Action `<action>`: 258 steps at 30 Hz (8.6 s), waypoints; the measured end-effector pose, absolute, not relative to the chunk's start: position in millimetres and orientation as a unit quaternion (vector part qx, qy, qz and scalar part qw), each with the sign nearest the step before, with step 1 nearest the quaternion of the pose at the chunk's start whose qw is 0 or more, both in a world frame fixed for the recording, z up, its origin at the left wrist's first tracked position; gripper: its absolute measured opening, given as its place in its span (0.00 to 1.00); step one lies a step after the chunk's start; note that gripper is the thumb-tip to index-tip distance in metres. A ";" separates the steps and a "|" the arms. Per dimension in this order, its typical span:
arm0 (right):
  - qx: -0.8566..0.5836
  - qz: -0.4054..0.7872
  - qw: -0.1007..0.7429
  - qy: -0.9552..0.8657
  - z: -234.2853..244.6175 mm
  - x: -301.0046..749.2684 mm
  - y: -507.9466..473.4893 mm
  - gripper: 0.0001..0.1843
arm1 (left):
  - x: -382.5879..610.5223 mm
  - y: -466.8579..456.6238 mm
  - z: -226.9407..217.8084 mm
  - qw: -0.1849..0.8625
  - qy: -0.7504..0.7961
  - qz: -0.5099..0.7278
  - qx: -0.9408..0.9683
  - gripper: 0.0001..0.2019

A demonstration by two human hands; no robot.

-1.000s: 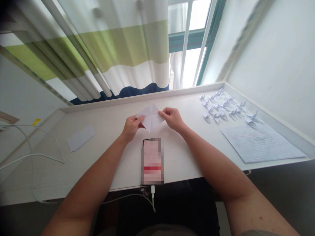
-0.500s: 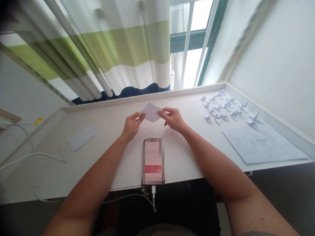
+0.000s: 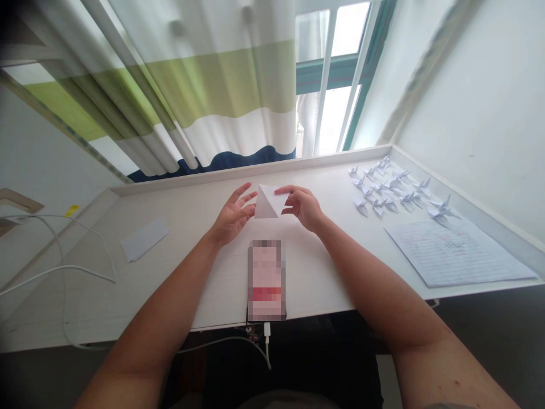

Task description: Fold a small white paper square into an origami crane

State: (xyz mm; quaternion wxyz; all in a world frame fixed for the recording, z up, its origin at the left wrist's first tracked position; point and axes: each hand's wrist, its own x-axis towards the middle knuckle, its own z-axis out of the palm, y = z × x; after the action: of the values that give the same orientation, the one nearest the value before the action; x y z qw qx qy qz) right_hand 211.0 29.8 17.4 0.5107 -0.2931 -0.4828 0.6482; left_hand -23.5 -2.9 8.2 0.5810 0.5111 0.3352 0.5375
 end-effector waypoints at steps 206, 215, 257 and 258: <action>-0.312 0.499 0.550 -0.593 -2.7 180.0 20.2 0.23 | 7.2 2.0 -14.0 0.449 0.381 0.621 0.517 0.20; -0.347 0.432 0.560 -0.616 -13.5 180.5 27.1 0.18 | 2.6 2.1 -15.5 0.312 0.448 0.594 0.591 0.09; -0.286 0.465 0.520 -0.657 -16.0 174.7 23.7 0.20 | -3.1 0.9 -6.1 0.248 0.484 0.577 0.609 0.05; -0.296 0.459 0.519 -0.658 -15.5 175.2 24.0 0.20 | -3.0 1.1 -6.0 0.254 0.490 0.575 0.604 0.05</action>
State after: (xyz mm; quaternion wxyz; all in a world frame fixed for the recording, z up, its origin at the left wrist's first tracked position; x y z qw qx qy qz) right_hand 175.2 24.0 -15.5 0.5193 -0.2956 -0.6576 0.4588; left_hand -3.0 1.1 -6.0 0.2537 0.6038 0.4901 0.5752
